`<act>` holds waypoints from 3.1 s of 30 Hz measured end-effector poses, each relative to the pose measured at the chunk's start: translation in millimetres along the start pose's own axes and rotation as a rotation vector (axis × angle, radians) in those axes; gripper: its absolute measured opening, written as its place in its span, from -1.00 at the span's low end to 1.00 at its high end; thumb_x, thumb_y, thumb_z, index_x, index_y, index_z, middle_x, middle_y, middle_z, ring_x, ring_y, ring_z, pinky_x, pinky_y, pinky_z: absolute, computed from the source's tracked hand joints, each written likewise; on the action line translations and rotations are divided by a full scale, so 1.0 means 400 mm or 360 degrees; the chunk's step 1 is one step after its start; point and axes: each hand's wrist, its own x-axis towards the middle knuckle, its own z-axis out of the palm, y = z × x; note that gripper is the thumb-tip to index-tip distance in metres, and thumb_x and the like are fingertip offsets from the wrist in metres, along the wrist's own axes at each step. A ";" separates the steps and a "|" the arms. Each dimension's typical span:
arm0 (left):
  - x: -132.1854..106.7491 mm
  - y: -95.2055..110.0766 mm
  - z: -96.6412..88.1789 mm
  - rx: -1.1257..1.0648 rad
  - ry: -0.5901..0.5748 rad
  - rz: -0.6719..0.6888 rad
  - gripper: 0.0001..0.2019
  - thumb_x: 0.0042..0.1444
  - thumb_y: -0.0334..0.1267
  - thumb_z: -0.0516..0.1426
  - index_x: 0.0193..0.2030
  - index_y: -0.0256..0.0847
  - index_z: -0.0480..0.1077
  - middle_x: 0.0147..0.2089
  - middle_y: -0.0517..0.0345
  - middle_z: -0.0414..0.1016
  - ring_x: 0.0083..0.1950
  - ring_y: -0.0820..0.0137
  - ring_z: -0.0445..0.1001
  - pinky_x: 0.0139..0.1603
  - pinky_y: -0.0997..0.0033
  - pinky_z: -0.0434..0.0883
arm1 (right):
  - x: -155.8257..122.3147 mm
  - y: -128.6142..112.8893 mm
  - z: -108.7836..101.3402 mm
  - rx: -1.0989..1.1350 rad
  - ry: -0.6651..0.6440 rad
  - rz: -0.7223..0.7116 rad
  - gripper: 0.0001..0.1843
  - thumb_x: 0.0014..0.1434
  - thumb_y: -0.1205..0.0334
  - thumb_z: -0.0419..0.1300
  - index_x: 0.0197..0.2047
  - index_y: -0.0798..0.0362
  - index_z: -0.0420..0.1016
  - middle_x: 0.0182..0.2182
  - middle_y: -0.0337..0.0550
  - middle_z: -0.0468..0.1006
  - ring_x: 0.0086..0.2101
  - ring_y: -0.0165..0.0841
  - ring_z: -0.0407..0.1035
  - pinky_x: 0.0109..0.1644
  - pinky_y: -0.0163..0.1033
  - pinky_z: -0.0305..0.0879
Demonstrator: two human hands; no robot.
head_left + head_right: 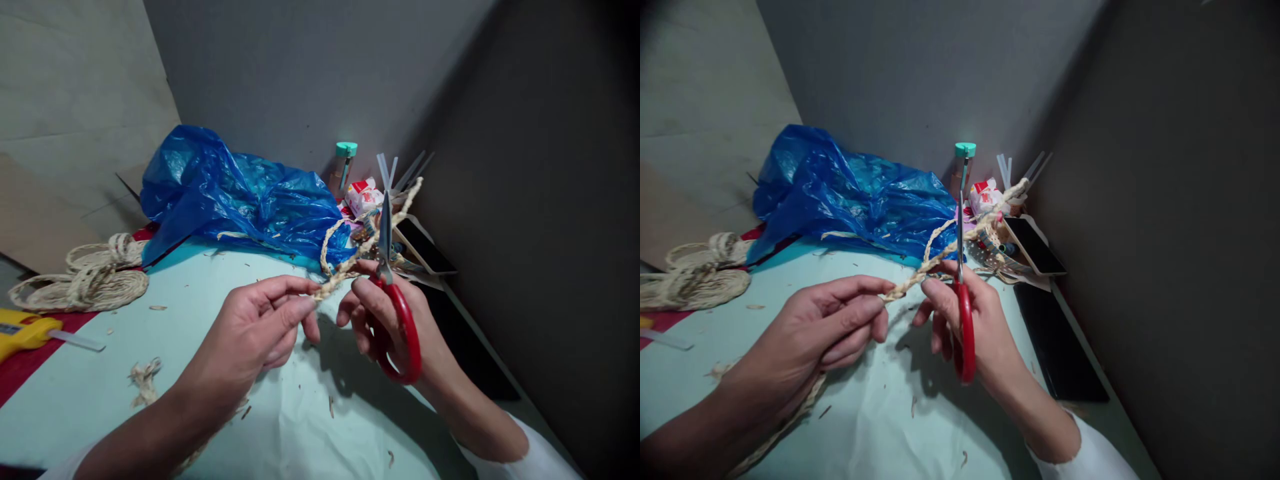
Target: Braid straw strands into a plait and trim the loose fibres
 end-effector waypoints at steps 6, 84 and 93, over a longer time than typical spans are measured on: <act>0.000 0.001 0.014 0.0315 -0.0160 -0.0148 -0.86 0.26 -0.24 0.16 -0.24 -0.27 0.48 -0.39 0.06 0.59 -0.64 0.66 0.14 -0.62 0.60 0.01 | 0.019 -0.003 -0.034 0.0592 0.0150 -0.0112 -0.61 0.12 0.09 0.36 -0.48 0.03 0.23 -0.70 -0.48 0.25 -0.77 -0.63 -0.02 -0.74 -0.47 -0.02; -0.012 -0.010 -0.006 0.0211 0.0194 0.0284 -0.91 0.19 -0.32 0.26 -0.22 -0.14 0.64 -0.37 0.22 0.59 -0.58 0.69 0.10 -0.59 0.66 0.08 | -0.003 0.052 -0.030 -0.2188 0.0172 -0.1212 -0.88 0.10 0.32 0.01 -0.27 0.10 0.33 -0.65 -0.23 0.46 -0.67 -0.32 0.37 -0.58 -0.26 0.03; -0.008 -0.016 -0.009 0.0190 0.0209 0.0248 -0.90 0.19 -0.27 0.28 -0.18 -0.15 0.63 -0.35 0.18 0.61 -0.58 0.70 0.10 -0.61 0.68 0.05 | 0.000 0.049 -0.027 -0.2329 0.0267 -0.1369 -0.82 0.13 0.42 -0.07 -0.35 0.13 0.35 -0.71 -0.25 0.41 -0.74 -0.38 0.32 -0.64 -0.31 0.02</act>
